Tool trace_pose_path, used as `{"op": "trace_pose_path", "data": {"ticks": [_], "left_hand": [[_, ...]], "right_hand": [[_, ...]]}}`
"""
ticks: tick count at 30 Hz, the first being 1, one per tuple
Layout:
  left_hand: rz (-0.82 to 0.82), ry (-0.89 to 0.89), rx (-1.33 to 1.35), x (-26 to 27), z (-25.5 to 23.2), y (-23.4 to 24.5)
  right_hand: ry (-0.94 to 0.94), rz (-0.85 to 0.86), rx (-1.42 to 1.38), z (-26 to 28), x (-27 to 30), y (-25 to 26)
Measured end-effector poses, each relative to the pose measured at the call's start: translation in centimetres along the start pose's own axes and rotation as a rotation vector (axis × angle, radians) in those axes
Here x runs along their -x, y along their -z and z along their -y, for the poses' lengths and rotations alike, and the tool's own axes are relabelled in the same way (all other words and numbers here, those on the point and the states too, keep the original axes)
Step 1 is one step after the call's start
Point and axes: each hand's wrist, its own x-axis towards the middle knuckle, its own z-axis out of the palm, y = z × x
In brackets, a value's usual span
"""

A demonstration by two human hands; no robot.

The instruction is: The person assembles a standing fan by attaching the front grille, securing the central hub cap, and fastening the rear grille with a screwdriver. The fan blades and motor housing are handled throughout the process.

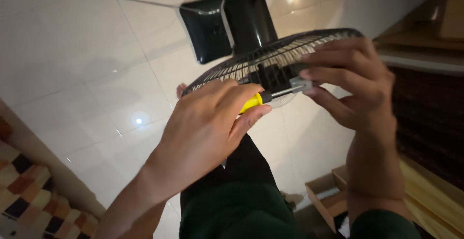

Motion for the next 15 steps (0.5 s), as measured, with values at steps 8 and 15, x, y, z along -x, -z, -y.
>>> {"op": "trace_pose_path", "data": {"ticks": [8,15], "left_hand": [[-0.001,0.094,0.013,-0.5,-1.9,0.8],[-0.028,0.252,0.021,0.5,-3.1,1.5]], "right_hand": [[-0.085,-0.003,-0.06,1.5,0.0,0.3],[-0.055,-0.051,-0.108,2.4,-0.1,0.5]]}}
